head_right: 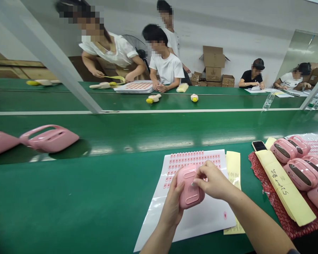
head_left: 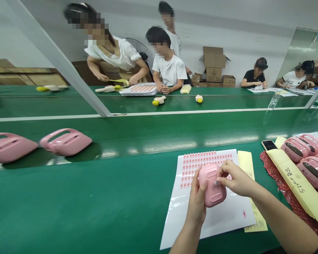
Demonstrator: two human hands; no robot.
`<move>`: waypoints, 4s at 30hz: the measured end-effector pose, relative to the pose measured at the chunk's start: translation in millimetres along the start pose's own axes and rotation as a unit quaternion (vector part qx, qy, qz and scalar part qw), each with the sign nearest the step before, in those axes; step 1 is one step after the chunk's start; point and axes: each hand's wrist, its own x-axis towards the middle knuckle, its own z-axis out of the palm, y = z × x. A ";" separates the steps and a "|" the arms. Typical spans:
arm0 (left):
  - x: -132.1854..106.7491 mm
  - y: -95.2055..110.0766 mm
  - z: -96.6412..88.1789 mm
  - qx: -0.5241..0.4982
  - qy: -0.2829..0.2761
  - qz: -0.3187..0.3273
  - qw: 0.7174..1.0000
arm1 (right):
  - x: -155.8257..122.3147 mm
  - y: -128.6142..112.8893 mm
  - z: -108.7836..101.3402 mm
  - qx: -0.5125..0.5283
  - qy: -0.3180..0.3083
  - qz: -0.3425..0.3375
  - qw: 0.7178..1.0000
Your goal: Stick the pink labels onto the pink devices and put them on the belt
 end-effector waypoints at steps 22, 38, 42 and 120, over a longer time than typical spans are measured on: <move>2.9 -0.8 -0.6 -0.008 0.017 -0.004 1.000 | -5.4 -2.3 19.1 -0.156 0.092 -0.113 0.977; 8.3 -26.2 -74.0 -0.306 -0.100 -0.154 0.934 | 106.0 85.4 15.2 -0.121 0.144 0.027 0.982; 12.0 -31.5 -83.2 -0.308 -0.128 -0.162 0.929 | 111.1 93.1 20.8 -0.098 0.155 0.029 0.983; 7.4 -7.4 -14.2 -0.482 0.011 -0.106 0.869 | 0.4 14.5 80.8 0.097 0.302 -0.108 0.942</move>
